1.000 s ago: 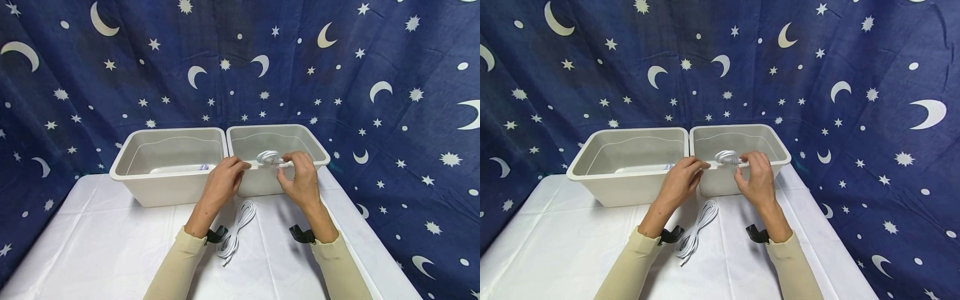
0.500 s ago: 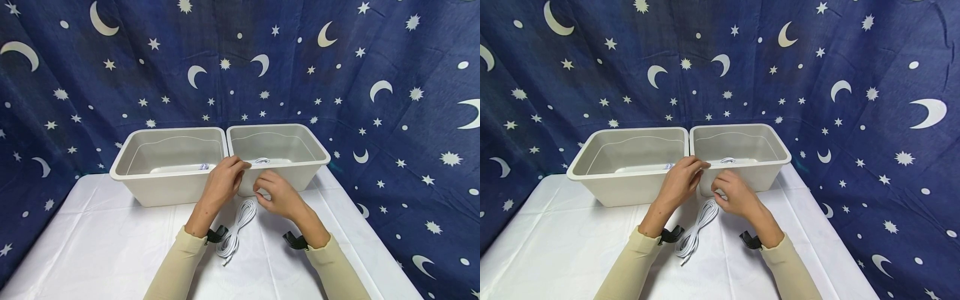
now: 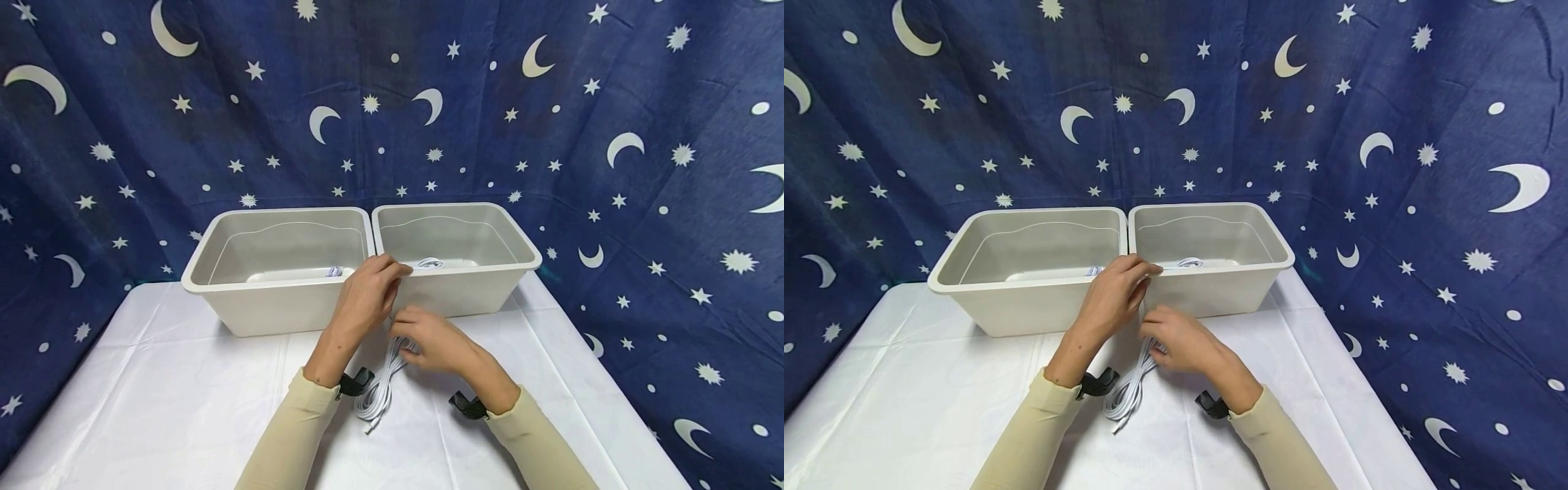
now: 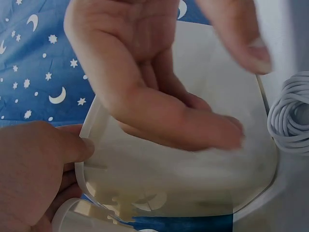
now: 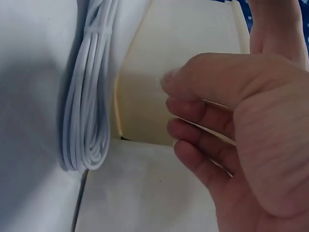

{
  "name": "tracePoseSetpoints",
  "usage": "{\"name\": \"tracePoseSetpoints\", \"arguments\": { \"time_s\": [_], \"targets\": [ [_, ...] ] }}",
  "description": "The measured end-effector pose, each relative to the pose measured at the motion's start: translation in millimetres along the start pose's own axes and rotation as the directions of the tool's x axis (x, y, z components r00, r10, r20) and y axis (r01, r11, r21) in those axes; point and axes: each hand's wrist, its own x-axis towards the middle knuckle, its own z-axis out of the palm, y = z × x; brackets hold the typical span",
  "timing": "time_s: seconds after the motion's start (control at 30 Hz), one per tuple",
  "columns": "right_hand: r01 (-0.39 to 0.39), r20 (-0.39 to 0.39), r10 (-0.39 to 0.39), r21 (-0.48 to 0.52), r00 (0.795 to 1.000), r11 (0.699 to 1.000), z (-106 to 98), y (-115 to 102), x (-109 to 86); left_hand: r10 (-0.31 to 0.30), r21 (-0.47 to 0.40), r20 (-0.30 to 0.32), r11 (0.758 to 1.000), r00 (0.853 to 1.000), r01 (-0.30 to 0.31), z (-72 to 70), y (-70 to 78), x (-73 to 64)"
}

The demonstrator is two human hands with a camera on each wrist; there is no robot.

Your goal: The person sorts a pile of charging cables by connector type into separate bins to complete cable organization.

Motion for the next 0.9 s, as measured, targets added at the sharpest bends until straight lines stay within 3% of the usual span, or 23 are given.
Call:
{"name": "tracePoseSetpoints", "arguments": {
  "time_s": [0.5, 0.9],
  "targets": [
    [0.004, 0.181, 0.002, -0.033, 0.983, 0.999, 22.7, -10.0, 2.4, -0.005, -0.005, -0.001, 1.000, 1.000, 0.005, -0.4, 1.7, 1.1],
    [-0.001, 0.240, 0.008, -0.031, 0.971, 1.000, 34.6, -16.9, 3.3, -0.026, -0.008, 0.015, 1.000, 1.000, 0.026, 0.4, 1.4, 0.7]
  ]
}}
